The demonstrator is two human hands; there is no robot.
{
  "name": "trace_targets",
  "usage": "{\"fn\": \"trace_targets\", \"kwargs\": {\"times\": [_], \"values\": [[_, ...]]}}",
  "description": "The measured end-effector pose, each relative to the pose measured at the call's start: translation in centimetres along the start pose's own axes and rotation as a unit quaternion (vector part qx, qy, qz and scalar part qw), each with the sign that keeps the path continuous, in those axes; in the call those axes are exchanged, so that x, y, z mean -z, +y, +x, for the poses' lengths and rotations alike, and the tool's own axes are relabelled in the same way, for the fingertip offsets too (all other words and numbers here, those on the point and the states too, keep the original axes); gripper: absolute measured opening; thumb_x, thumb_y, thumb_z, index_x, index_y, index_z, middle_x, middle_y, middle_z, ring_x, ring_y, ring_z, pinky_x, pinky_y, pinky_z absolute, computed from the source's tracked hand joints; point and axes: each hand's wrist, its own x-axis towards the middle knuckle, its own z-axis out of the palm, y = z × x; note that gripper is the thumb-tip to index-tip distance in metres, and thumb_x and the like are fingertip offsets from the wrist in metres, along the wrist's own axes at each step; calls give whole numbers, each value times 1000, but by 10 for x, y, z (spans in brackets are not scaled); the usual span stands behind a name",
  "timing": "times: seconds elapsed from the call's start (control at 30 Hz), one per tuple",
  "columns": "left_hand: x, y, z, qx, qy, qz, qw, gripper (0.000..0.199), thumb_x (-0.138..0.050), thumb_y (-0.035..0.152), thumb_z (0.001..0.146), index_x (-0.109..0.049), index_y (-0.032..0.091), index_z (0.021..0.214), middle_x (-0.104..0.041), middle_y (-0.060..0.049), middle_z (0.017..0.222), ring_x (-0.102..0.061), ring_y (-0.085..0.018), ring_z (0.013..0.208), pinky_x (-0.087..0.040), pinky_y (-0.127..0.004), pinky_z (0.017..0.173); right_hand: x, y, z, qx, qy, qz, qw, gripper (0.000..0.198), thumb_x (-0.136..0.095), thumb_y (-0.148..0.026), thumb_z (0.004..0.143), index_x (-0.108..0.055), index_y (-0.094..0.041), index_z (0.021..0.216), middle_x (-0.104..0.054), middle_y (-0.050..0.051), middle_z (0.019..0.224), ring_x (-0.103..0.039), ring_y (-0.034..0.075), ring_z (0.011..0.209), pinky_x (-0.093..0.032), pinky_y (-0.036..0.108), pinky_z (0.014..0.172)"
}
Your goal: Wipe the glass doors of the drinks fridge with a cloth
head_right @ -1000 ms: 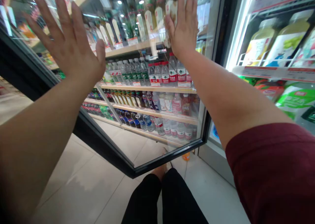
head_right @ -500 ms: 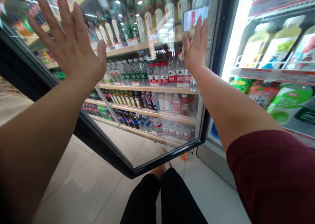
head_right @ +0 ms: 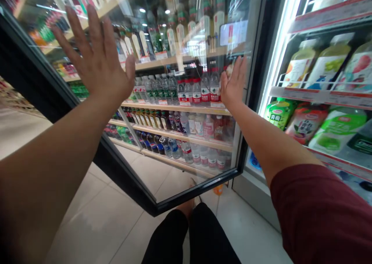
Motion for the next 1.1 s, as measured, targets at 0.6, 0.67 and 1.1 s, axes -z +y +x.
{"fn": "trace_targets", "kwargs": {"times": [0.6,0.67,1.1], "values": [[-20,-9,-50,-53,6,-95,994,84,-58,39,103,-21,21,176,-7,2,181,4,-31,169,17,-58,136,-39,-127,-2,90,-83,-141,982,77,-18,-58,108,-18,-23,176,-14,0,182,2,20,172,-12,51,144],[-39,-12,-100,-33,-8,-76,997,80,-54,35,104,-24,13,174,-11,-8,180,0,-37,169,13,-67,135,-31,-120,-30,97,-107,-152,978,79,-20,-56,109,-24,-11,174,-16,9,182,-2,25,172,-14,54,142],[-92,-32,-216,-25,49,-34,998,69,-49,45,110,-37,17,171,-29,-17,174,-7,-37,167,5,-66,136,-30,-262,84,181,-73,-149,969,72,-28,-47,113,-26,-3,170,-39,8,172,-22,24,167,-18,39,135]]}}
